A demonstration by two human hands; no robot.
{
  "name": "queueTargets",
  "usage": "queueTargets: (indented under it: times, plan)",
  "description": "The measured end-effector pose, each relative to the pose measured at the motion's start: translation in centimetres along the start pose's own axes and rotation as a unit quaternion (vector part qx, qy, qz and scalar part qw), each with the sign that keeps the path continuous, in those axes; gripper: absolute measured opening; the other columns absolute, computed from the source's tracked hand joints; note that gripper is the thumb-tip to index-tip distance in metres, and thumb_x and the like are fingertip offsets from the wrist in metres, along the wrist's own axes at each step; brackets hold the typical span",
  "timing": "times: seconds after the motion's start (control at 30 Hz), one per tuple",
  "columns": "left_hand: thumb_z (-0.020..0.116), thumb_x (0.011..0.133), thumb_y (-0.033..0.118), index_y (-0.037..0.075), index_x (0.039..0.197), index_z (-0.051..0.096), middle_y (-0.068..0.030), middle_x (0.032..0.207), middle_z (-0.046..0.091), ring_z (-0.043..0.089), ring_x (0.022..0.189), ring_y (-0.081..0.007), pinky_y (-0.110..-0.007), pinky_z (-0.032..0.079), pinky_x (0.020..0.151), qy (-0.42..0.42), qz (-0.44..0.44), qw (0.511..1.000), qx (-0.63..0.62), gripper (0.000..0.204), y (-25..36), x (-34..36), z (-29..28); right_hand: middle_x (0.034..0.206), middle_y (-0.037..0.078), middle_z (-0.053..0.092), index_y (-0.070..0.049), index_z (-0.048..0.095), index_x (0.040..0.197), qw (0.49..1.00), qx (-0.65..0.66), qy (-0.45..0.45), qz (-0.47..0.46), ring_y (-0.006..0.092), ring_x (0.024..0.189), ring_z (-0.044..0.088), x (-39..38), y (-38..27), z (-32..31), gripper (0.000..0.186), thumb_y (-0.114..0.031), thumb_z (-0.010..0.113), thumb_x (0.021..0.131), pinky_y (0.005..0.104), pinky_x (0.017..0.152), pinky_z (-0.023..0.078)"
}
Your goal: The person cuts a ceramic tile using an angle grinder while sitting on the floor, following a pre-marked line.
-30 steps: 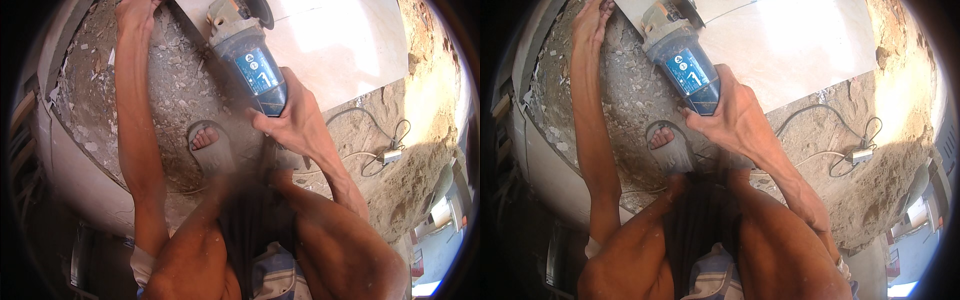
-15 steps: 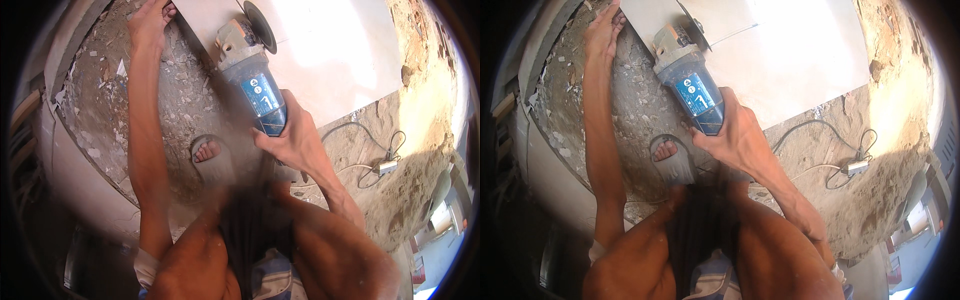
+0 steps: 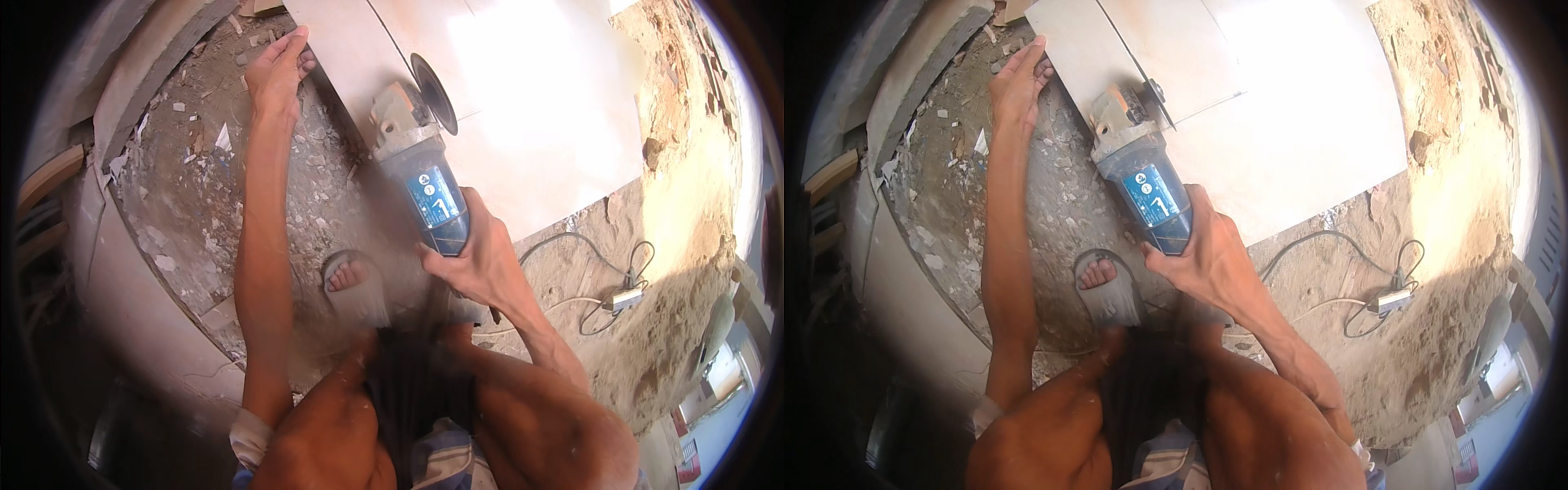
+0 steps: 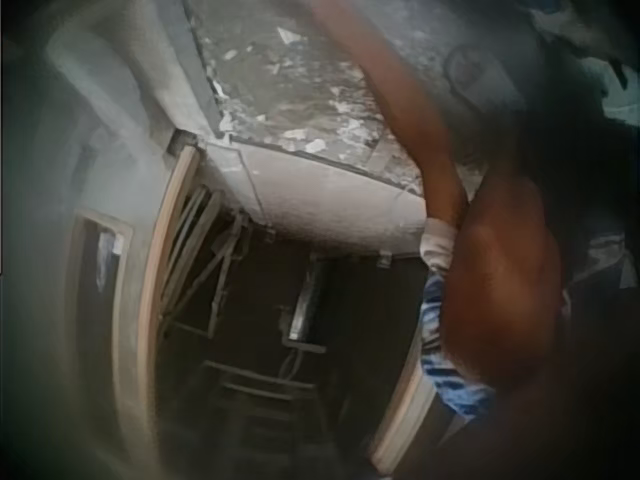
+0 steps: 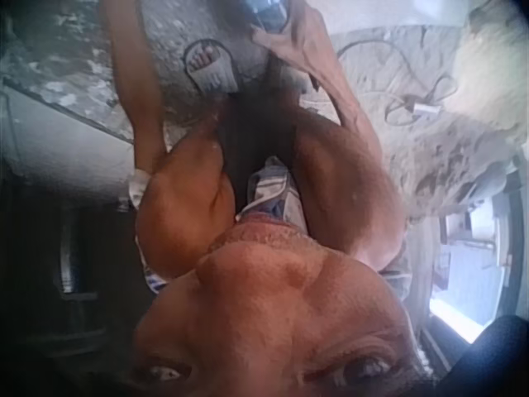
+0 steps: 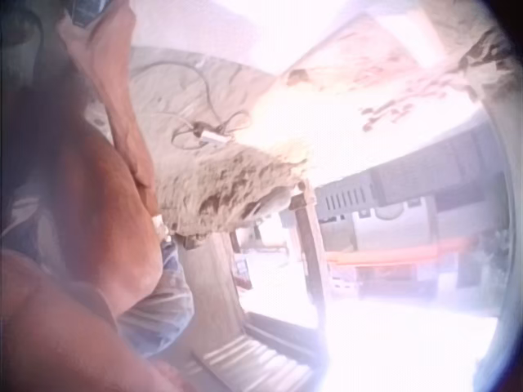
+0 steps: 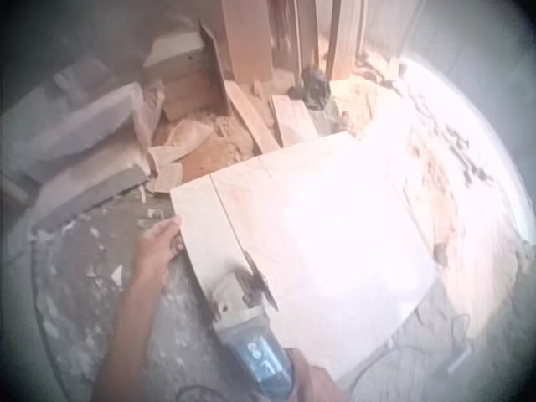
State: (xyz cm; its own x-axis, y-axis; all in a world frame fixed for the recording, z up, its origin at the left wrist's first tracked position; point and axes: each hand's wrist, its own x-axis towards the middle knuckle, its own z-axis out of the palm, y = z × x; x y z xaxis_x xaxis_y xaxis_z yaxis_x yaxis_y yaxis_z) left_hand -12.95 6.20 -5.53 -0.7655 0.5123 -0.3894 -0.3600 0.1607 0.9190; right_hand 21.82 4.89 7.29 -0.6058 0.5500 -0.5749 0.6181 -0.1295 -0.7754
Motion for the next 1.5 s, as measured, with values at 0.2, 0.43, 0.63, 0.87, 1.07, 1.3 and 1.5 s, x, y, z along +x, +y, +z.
queueTargets:
  times: [0.2,0.43,0.63,0.87,1.07,1.3,1.5]
  plan:
    - [0.087,0.099,0.021,-0.007,0.123,0.074,-0.0064,0.101,0.076,0.068,0.082,-0.0119,-0.025,0.058,0.071,0.003,-0.008,1.000,-0.015,0.039,0.0,0.0,0.2,0.098,0.030,0.076,0.004,0.052,0.135,1.000,0.008,0.004,-0.015,0.0395,0.085,0.077,-0.6,-2.5,-1.5,0.070,-0.028,0.085,0.082,0.0470,0.081,0.060]
    - [0.077,0.107,0.026,-0.009,0.130,0.069,-0.0083,0.107,0.078,0.070,0.092,-0.0124,-0.026,0.055,0.082,0.001,0.009,1.000,0.026,0.043,-2.0,-4.5,2.8,0.098,0.018,0.075,0.006,0.059,0.130,0.996,0.007,0.084,-0.036,0.0248,0.085,0.073,0.0,-6.3,-5.4,0.068,-0.028,0.086,0.079,0.0387,0.081,0.059]
    - [0.075,0.108,0.028,-0.007,0.131,0.061,-0.0128,0.118,0.076,0.071,0.105,-0.0150,-0.031,0.056,0.091,-0.042,-0.015,0.992,0.122,0.044,-5.8,-16.4,2.5,0.095,0.012,0.069,0.005,0.062,0.128,0.985,0.065,0.160,-0.015,0.0209,0.079,0.070,0.4,-7.6,-9.0,0.071,-0.036,0.087,0.076,0.0373,0.074,0.059]
    - [0.071,0.111,0.025,-0.004,0.120,0.060,-0.0101,0.114,0.073,0.067,0.105,-0.0143,-0.032,0.054,0.093,-0.179,-0.158,0.969,0.062,0.032,-7.3,-28.3,0.5,0.090,0.011,0.073,0.005,0.064,0.126,0.964,0.054,0.261,-0.007,0.0201,0.069,0.073,0.7,-6.6,-12.0,0.064,-0.031,0.087,0.079,0.0339,0.063,0.062]
    - [0.071,0.112,0.023,-0.002,0.117,0.060,-0.0075,0.108,0.072,0.067,0.099,-0.0111,-0.030,0.055,0.088,-0.188,-0.186,0.963,0.046,0.028,-6.5,-28.7,0.2,0.090,0.011,0.073,0.004,0.064,0.127,0.956,0.054,0.289,-0.003,0.0196,0.069,0.073,0.8,-5.7,-13.0,0.065,-0.033,0.089,0.079,0.0344,0.065,0.062]
    - [0.071,0.112,0.024,0.002,0.114,0.060,-0.0031,0.101,0.073,0.066,0.088,-0.0068,-0.025,0.052,0.077,-0.193,-0.162,0.965,0.073,0.025,-7.3,-28.3,-0.7,0.093,0.012,0.073,0.004,0.064,0.127,0.966,0.076,0.249,-0.003,0.0204,0.073,0.073,1.3,-6.1,-13.1,0.064,-0.030,0.087,0.079,0.0356,0.069,0.061]
    - [0.067,0.113,0.025,0.000,0.114,0.062,-0.0029,0.096,0.066,0.059,0.087,-0.0095,-0.028,0.050,0.080,-0.196,-0.150,0.962,0.120,0.025,-4.6,-27.9,-1.0,0.098,0.013,0.072,0.005,0.063,0.129,0.976,0.085,0.203,-0.005,0.0222,0.082,0.072,1.9,-5.9,-11.4,0.072,-0.037,0.088,0.076,0.0365,0.075,0.060]
